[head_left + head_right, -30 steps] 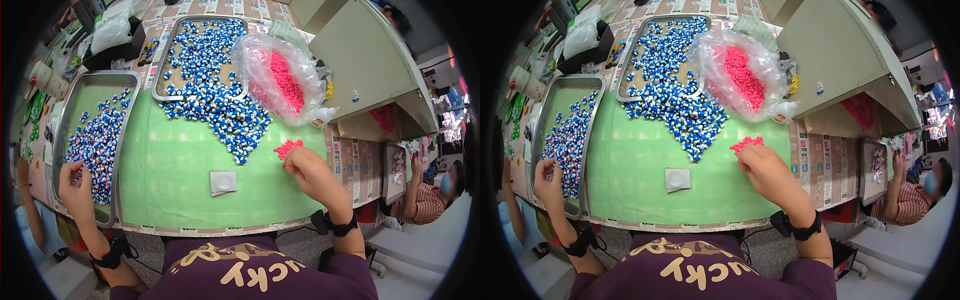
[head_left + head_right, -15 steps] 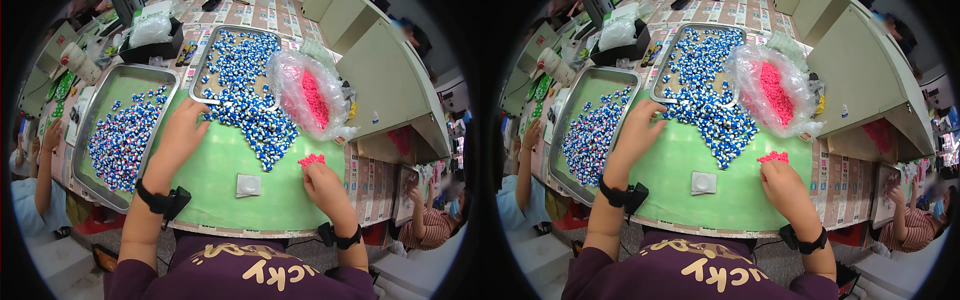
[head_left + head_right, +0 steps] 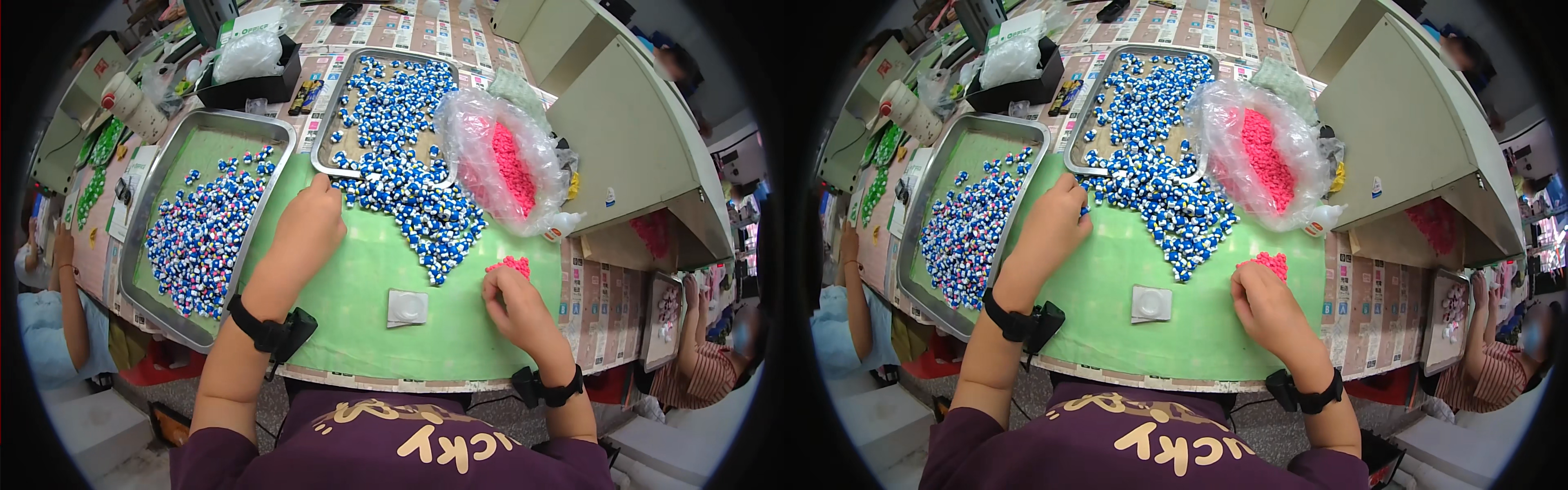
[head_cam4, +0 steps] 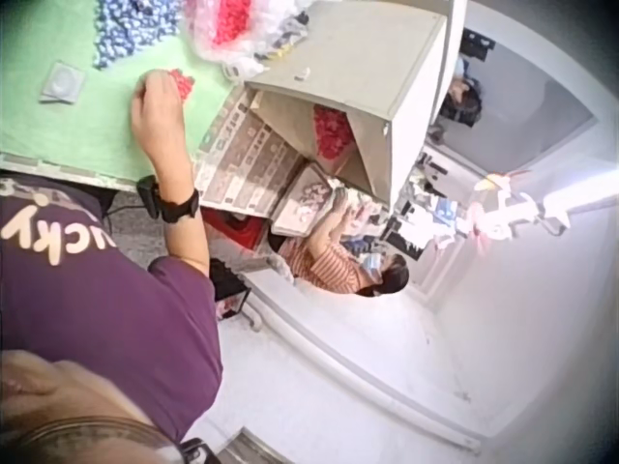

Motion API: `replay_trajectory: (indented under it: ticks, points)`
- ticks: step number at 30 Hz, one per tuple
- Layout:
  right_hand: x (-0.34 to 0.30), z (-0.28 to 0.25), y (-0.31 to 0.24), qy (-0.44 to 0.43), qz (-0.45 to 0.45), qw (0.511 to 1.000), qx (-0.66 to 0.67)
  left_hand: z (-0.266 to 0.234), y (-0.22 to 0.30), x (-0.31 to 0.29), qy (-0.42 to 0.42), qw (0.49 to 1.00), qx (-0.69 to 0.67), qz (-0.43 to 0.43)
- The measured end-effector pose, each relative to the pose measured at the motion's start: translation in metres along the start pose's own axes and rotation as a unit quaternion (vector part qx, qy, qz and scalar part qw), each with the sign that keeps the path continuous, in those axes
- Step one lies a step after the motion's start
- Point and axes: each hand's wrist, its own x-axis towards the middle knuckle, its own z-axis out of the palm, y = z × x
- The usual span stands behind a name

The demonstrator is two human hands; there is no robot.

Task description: The person sits at a workstation and repeatedly picks up small blue and white capsule-shaped candies and pink pellets. They insert the pink pellets into the blue capsules by hand, one at a time, and place the assembled items into a metal tray.

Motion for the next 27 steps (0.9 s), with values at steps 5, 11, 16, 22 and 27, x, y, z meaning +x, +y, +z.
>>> replay_trajectory:
  ticks: [5,11,16,22,27]
  points:
    - [0.008,-0.008,-0.011,-0.002,0.043,0.998,0.044,0.001,-0.003,0.001,0.036,0.999,0.002,0.034]
    - [0.032,-0.008,-0.039,0.076,-0.017,0.976,0.205,-0.006,-0.001,0.000,0.045,0.997,-0.051,0.038]
    - [0.045,-0.004,-0.061,0.108,-0.028,0.934,0.339,-0.033,0.029,-0.013,-0.018,0.958,-0.285,0.026]
    - [0.055,0.009,-0.059,0.106,-0.050,0.949,0.293,-0.022,0.022,-0.028,0.013,0.966,-0.256,0.025]
    - [0.047,0.005,-0.037,0.116,-0.006,0.960,0.257,-0.038,0.036,-0.026,-0.108,0.935,-0.332,0.068]
